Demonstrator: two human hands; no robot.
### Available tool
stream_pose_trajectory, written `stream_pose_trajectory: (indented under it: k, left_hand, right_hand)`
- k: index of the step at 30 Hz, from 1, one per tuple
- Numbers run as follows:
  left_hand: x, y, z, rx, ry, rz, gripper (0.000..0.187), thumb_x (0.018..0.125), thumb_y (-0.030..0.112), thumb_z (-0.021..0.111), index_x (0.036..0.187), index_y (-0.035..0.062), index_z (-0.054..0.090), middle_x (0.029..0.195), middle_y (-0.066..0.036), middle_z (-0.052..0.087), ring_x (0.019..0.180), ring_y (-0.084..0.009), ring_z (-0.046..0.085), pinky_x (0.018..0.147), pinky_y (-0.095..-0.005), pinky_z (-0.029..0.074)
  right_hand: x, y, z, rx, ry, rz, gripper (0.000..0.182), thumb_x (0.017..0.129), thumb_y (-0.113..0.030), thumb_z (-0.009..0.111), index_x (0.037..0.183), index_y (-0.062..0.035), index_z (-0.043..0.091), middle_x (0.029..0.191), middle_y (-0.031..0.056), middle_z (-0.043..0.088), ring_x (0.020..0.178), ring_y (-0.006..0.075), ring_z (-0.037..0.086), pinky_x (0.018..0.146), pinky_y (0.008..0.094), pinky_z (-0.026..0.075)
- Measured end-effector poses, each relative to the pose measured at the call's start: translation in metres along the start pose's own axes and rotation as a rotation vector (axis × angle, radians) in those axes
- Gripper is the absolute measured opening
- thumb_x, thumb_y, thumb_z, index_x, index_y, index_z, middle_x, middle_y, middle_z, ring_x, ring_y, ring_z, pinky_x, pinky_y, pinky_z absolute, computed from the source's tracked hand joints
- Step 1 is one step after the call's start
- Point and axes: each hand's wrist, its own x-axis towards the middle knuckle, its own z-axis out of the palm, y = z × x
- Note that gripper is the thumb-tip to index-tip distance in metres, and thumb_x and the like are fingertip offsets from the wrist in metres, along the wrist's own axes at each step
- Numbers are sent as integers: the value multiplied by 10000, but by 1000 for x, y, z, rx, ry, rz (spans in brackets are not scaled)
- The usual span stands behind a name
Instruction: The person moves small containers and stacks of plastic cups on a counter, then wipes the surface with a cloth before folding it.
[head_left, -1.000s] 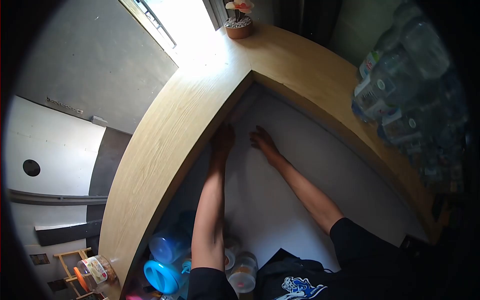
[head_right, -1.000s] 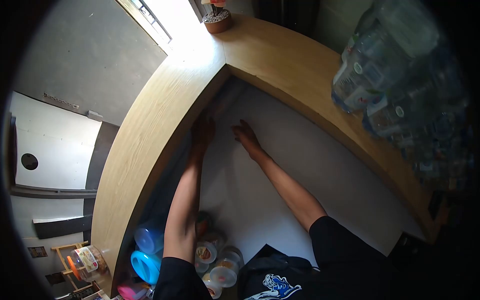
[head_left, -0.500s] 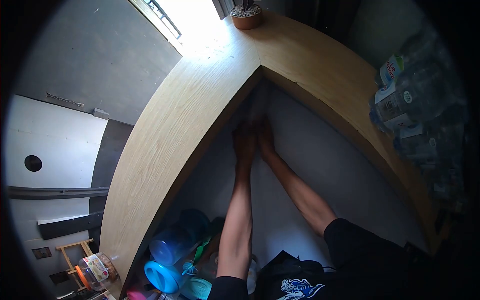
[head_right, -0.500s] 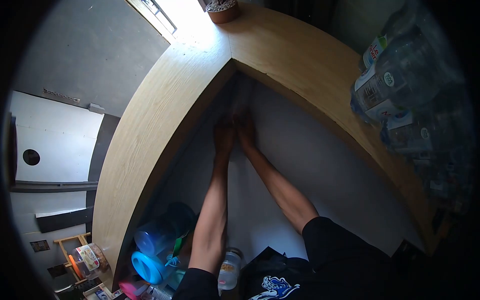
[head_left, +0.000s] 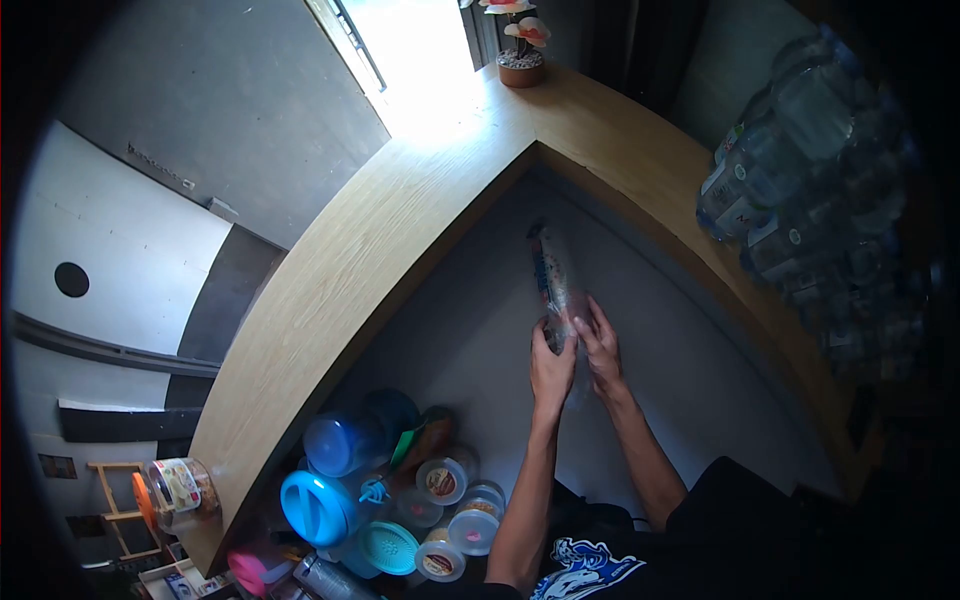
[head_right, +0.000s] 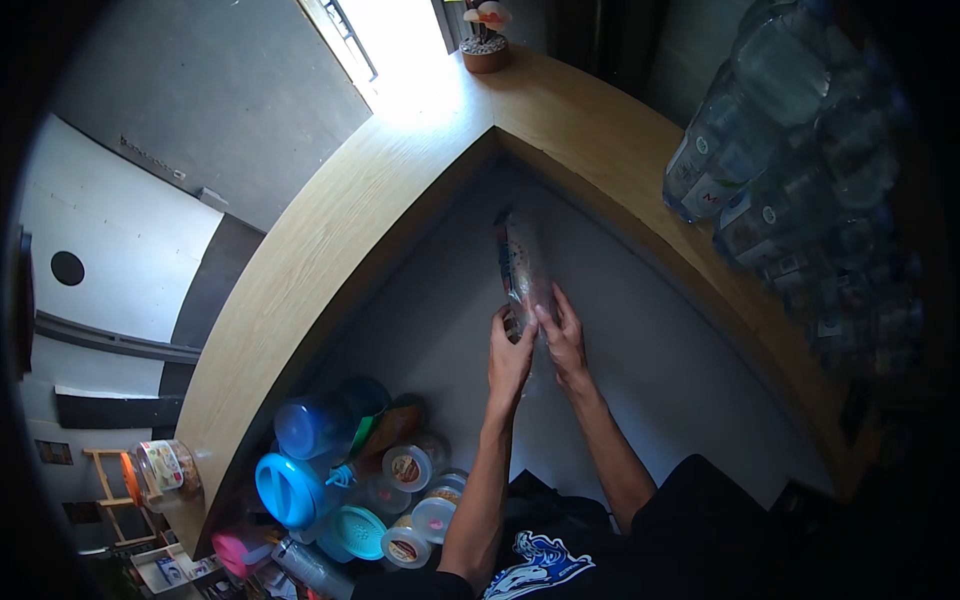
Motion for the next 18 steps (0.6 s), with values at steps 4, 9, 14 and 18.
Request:
stream_pose_trajectory:
  k: [4,9,14,18]
  left_hand:
    - [-79,32,-24,-47,-47,18,667,996,342,675,1506,-5,420,1427,-289,563,1309,-409,590,1083,-463,479]
    - [-157,71,-76,-121,66,141,681,979,270,732,1517,2,412,1395,-258,580,1258,-367,623,1055,-460,512]
    - [-222,73,-129,-225,228,264,712,970,204,739,1538,-27,379,1418,-243,555,1280,-329,600,1080,-441,494]
    - [-298,61,-191,-231,371,325,711,966,166,729,1551,-24,373,1409,-224,551,1295,-311,585,1081,-422,486]
  right_hand:
    - [-74,-43,-2,10,-59,-6,835,960,-310,712,1618,7,306,1579,231,424,1445,292,450,1215,408,348]
    - [-137,-87,28,-81,-231,-167,786,949,-260,688,1616,-35,338,1580,215,437,1457,303,446,1222,448,354]
    - [-193,-108,78,-231,-411,-348,785,953,-300,679,1615,-38,352,1535,228,497,1394,331,523,1175,488,424]
    - [-268,-101,125,-223,-548,-413,788,959,-280,670,1614,0,334,1491,262,530,1353,331,562,1140,488,465]
